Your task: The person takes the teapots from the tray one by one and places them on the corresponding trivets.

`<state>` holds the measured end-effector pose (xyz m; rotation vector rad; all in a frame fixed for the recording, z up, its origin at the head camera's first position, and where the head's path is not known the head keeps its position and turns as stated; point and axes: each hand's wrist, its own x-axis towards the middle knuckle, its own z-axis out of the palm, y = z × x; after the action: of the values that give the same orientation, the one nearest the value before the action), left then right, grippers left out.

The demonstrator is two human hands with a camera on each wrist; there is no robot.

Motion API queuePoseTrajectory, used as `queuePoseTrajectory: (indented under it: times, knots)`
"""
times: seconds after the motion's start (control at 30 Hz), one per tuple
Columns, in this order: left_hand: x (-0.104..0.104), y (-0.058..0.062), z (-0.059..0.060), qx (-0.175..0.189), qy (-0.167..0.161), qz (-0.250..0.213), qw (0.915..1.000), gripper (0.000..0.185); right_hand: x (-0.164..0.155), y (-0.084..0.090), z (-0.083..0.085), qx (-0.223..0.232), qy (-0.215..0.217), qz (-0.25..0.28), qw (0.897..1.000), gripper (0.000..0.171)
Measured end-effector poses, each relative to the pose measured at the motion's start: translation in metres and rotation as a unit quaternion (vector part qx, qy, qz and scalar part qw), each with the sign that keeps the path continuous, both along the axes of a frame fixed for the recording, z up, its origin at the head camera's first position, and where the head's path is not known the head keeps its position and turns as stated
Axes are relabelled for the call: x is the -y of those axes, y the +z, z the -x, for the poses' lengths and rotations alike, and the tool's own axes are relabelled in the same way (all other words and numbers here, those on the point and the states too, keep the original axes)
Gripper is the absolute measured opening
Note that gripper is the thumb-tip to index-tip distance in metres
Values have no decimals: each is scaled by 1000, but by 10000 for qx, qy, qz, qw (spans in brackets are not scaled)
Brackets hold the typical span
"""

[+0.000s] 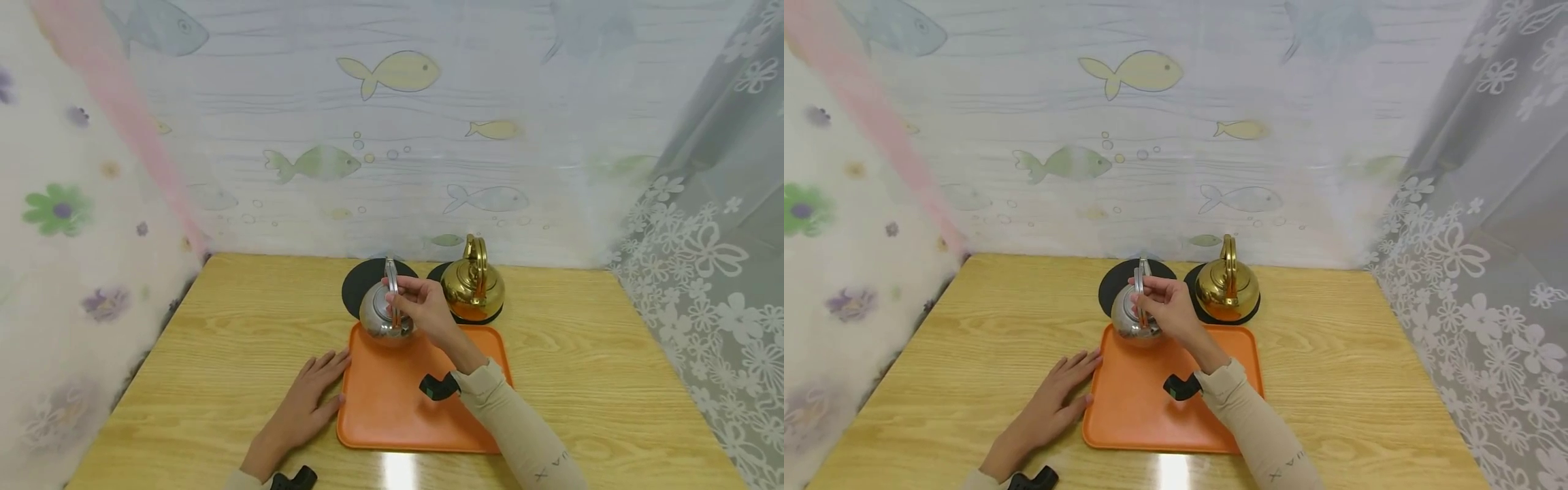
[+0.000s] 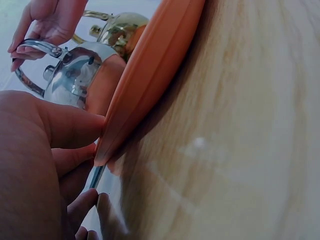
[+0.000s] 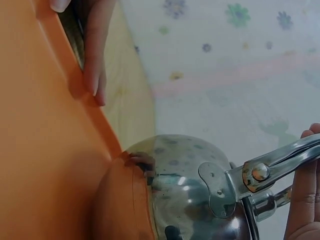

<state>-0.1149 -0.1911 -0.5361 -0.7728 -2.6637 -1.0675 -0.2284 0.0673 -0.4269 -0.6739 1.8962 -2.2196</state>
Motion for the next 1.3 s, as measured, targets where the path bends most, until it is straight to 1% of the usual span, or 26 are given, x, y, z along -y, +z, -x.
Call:
queuePoseTrajectory:
  times: [0.23, 0.47, 0.7, 0.9, 1.03, 1.3]
  knots:
    - [1, 1, -2, 127, 18, 3, 9999, 57, 4, -3, 4, -35, -16, 95, 9999, 37]
    - [0, 2, -3, 130, 1, 11, 9999, 57, 6, -3, 8, -26, -78, 66, 9999, 37]
    - [-1, 3, -1, 162, -50, -87, 9998, 57, 8, -2, 13, -97, -159, 64, 9998, 37]
    - [0, 2, 0, 224, -40, -38, 9997, 57, 10, -2, 14, -111, -242, 39, 9996, 34]
    - [0, 2, 1, 226, -41, -49, 9997, 57, 11, -1, 16, -175, -282, 11, 9995, 34]
    - [1, 1, 1, 216, -24, -23, 9998, 57, 12, -1, 20, -151, -390, -24, 9991, 32]
